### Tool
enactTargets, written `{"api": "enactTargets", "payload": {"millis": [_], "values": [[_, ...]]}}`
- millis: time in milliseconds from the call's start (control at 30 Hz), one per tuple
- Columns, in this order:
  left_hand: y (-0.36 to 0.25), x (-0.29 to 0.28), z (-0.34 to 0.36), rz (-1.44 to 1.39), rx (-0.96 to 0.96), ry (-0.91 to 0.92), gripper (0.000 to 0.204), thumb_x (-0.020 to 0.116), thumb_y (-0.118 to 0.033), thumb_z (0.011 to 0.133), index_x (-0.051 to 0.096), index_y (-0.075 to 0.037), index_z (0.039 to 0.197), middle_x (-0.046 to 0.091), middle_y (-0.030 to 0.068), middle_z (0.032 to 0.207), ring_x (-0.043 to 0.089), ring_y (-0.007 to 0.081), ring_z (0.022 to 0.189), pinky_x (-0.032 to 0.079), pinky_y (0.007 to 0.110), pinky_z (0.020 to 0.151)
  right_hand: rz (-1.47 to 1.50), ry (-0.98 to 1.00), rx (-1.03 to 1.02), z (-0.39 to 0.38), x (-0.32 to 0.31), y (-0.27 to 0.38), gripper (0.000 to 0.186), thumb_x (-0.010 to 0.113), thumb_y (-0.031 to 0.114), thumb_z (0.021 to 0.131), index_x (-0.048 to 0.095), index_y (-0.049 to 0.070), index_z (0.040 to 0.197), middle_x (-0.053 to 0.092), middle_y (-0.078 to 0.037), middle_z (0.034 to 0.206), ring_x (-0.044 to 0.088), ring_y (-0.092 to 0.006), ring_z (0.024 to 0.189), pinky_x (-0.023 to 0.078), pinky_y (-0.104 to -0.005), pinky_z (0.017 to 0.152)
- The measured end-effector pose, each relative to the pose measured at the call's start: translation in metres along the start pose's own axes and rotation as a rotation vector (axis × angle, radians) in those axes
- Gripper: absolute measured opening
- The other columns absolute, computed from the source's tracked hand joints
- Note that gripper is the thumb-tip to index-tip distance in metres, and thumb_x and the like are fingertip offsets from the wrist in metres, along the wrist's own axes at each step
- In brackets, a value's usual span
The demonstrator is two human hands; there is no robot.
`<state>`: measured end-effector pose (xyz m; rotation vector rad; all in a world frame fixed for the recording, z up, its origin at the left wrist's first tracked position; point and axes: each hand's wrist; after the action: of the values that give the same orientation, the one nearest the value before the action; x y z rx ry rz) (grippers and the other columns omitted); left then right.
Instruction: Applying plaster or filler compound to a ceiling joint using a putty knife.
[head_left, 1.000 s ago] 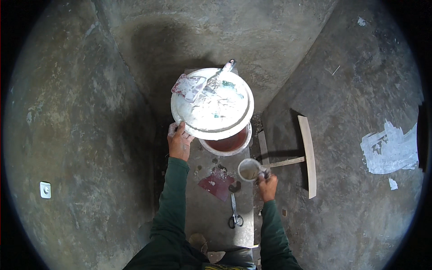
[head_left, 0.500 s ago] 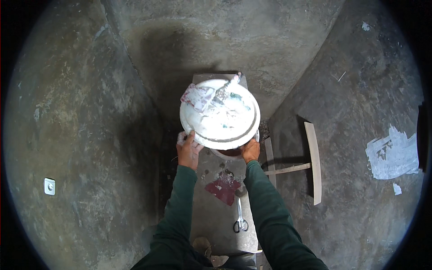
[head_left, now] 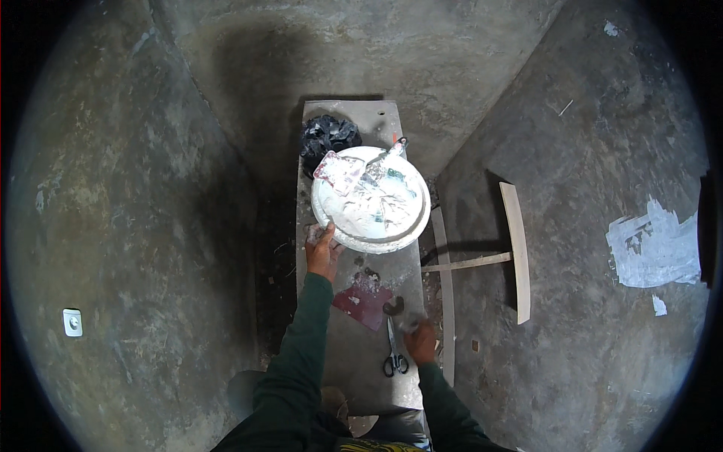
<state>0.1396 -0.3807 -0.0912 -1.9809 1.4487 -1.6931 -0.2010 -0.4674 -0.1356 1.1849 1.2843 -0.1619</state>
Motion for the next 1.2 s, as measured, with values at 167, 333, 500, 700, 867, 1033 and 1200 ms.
{"api": "enactTargets", "payload": {"millis": [167, 333, 500, 700, 867, 1033, 1200], "values": [[0.014, -0.006, 0.002, 0.053, -0.027, -0.091, 0.063, 0.074, -0.018, 0.093, 0.039, -0.009, 0.145, 0.056, 0.0122, 0.138, 0.058, 0.0274, 0.121, 0.048, 0.048, 0.100, -0.293, -0.141, -0.134, -0.074, 0.024, -0.016, 0.055, 0.087, 0.031, 0.068, 0.062, 0.005, 0.109, 0.064, -0.021, 0.108, 0.062, -0.0438, 0.102, 0.052, -0.0541, 0.084], [0.015, -0.022, 0.011, 0.419, 0.080, -0.106, 0.058, 0.072, -0.021, 0.093, 0.045, -0.001, 0.140, 0.065, 0.0122, 0.118, 0.067, 0.0258, 0.104, 0.055, 0.044, 0.087, -0.173, 0.119, 0.085, -0.077, 0.030, -0.023, 0.043, 0.086, 0.030, 0.068, 0.068, 0.007, 0.099, 0.064, -0.021, 0.102, 0.062, -0.0428, 0.099, 0.052, -0.0532, 0.086], [0.012, -0.015, 0.001, 0.620, -0.024, -0.124, 0.051, 0.071, -0.030, 0.094, 0.048, 0.001, 0.128, 0.065, 0.0119, 0.095, 0.067, 0.0188, 0.067, 0.055, 0.033, 0.053, -0.254, 0.080, 0.070, -0.065, 0.036, -0.032, 0.039, 0.085, 0.031, 0.068, 0.069, 0.006, 0.093, 0.066, -0.020, 0.104, 0.063, -0.0410, 0.102, 0.052, -0.0517, 0.086], [0.000, -0.018, 0.007, 0.719, 0.029, -0.033, 0.050, 0.069, -0.035, 0.095, 0.047, 0.001, 0.122, 0.062, 0.0112, 0.089, 0.063, 0.0171, 0.057, 0.055, 0.032, 0.049, -0.350, 0.177, 0.052, -0.054, 0.028, -0.014, 0.045, 0.083, 0.037, 0.070, 0.070, 0.005, 0.099, 0.068, -0.020, 0.109, 0.065, -0.0379, 0.105, 0.051, -0.0501, 0.089], [0.004, -0.025, 0.014, 0.775, 0.022, -0.006, 0.052, 0.068, -0.038, 0.096, 0.047, 0.001, 0.124, 0.062, 0.0113, 0.092, 0.063, 0.0167, 0.057, 0.055, 0.032, 0.049, -0.377, 0.276, 0.087, -0.050, 0.030, -0.016, 0.050, 0.082, 0.040, 0.071, 0.070, 0.008, 0.108, 0.068, -0.022, 0.113, 0.066, -0.0394, 0.106, 0.052, -0.0506, 0.092], [-0.006, -0.033, 0.015, 0.882, -0.006, 0.012, 0.064, 0.069, -0.047, 0.094, 0.047, 0.001, 0.131, 0.062, 0.0120, 0.093, 0.063, 0.0172, 0.057, 0.054, 0.033, 0.050, -0.397, 0.240, 0.046, -0.056, 0.040, -0.031, 0.048, 0.080, 0.045, 0.075, 0.072, 0.010, 0.106, 0.068, -0.014, 0.109, 0.065, -0.0335, 0.105, 0.052, -0.0485, 0.085], [-0.047, -0.017, 0.019, 1.134, -0.127, 0.078, 0.076, 0.062, -0.059, 0.094, 0.046, 0.000, 0.139, 0.067, 0.0169, 0.100, 0.066, 0.0207, 0.059, 0.056, 0.036, 0.055, -0.298, 0.128, 0.047, -0.042, 0.041, -0.080, 0.054, 0.075, 0.048, 0.080, 0.069, 0.005, 0.112, 0.067, -0.020, 0.113, 0.063, -0.0383, 0.108, 0.050, -0.0529, 0.090]]}}
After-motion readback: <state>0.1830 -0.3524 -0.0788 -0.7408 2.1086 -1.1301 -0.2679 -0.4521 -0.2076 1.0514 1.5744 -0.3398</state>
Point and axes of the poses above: each hand's wrist, its own z-axis towards the middle knuckle, its own x-axis out of the palm, y = z × x
